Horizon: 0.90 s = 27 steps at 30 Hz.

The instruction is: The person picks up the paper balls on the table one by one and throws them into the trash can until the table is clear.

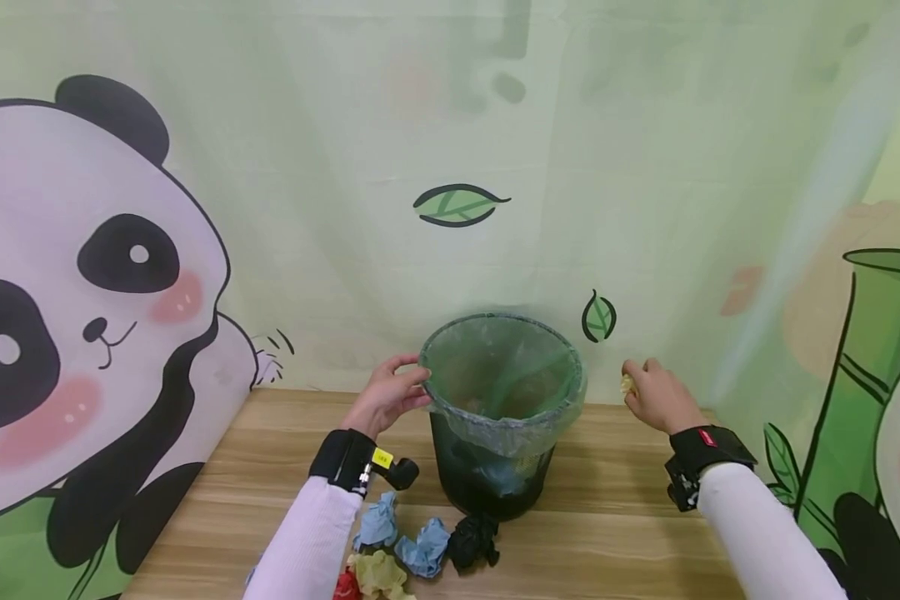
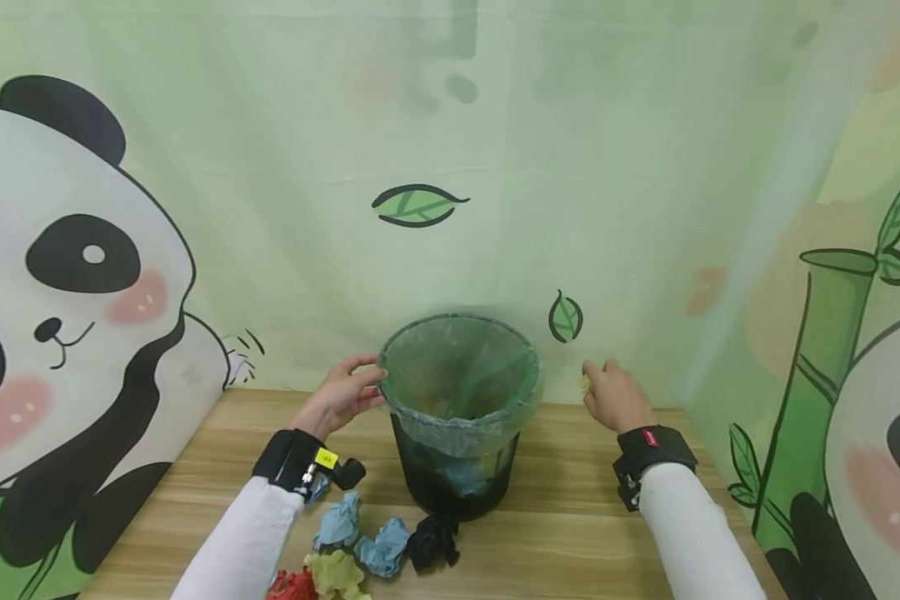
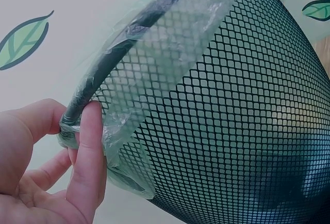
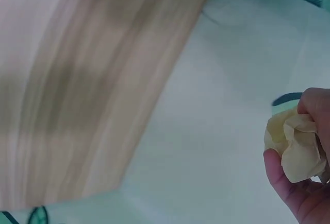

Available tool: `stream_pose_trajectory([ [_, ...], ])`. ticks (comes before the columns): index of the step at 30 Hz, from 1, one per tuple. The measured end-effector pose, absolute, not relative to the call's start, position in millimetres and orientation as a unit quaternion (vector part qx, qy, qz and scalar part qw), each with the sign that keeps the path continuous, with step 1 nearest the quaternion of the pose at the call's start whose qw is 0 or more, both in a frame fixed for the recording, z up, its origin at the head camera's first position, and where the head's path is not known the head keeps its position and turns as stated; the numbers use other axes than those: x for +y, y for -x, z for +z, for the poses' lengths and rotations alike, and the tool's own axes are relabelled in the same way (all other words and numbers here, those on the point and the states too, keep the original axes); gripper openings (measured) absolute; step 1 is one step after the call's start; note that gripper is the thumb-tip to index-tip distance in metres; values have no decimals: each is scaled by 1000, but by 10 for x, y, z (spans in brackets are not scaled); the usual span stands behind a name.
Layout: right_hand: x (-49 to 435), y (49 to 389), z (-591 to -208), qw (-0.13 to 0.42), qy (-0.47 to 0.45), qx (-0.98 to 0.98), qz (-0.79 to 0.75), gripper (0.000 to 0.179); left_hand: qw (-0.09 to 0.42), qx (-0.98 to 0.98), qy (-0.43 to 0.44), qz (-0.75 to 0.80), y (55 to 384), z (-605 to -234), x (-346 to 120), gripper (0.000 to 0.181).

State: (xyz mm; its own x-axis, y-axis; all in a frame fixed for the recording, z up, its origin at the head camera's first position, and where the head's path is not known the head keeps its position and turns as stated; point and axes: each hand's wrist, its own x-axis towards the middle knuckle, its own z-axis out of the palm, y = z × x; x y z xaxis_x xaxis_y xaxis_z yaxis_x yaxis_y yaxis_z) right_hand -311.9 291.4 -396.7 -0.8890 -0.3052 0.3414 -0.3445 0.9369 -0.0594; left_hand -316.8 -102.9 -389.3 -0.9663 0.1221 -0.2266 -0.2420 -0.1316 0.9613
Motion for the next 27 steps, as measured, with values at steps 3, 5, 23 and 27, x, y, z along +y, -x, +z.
stream_pose_trajectory([
  [3,2844,3157,-3851,177,-178,-966,57,24,121,650,45,749,3158,-3886,-1030,40],
  [5,2802,3178,-3773,186,-185,-964,53,23,122,650,45,749,3153,-3880,-1027,40],
  [23,2520,3248,-3276,181,-208,-960,40,26,121,651,45,748,3143,-3877,-1020,40],
  [27,2422,3248,-3196,177,-219,-959,46,25,121,650,44,749,3141,-3875,-1018,40],
])
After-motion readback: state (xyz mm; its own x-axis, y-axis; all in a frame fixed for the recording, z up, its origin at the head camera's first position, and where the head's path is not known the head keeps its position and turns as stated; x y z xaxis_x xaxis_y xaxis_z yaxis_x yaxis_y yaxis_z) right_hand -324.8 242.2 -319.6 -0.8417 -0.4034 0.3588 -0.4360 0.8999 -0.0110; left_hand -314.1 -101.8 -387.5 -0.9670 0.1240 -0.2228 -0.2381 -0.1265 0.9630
